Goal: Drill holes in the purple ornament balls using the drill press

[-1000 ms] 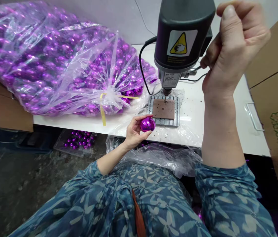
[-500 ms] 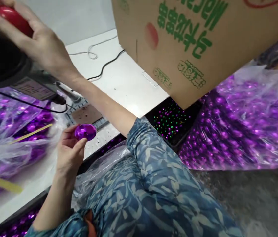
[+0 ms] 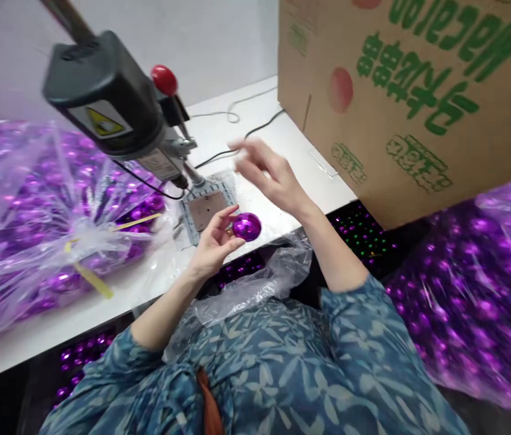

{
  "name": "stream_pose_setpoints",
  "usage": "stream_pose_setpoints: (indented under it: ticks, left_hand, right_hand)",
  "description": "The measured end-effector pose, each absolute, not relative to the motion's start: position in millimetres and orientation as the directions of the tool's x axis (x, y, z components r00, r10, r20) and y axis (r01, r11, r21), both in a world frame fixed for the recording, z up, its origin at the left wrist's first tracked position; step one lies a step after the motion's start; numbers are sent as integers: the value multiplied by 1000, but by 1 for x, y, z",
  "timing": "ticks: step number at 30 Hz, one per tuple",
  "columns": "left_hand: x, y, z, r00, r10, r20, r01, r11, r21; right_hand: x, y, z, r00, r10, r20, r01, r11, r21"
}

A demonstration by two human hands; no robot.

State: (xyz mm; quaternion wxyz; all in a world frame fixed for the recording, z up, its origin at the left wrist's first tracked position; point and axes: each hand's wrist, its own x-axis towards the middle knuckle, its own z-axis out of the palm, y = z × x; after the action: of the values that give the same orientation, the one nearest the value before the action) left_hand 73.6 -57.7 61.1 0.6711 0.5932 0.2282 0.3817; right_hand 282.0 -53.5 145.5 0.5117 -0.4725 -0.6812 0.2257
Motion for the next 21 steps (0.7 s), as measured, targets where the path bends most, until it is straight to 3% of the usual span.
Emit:
stream_pose_setpoints:
  ticks: [3,7,14,21]
  left_hand:
    - [79,-57,56,621,771,139,-266,40,963]
    - [84,-65,50,671,723,165,-290,50,956]
    - [92,-87,39,671,705,229,-324,2,946]
    - [95,-100,35,625,768,140,-294,65,954]
  right_hand:
    - [288,-105,101,-71,911,406,395,400,-827]
    - [273,-141,60,38,924,382,409,334,-849]
    - [276,-161,54,125,911,392,429,307,-850]
    - [271,-161,44,162,904,395,418,300,-858]
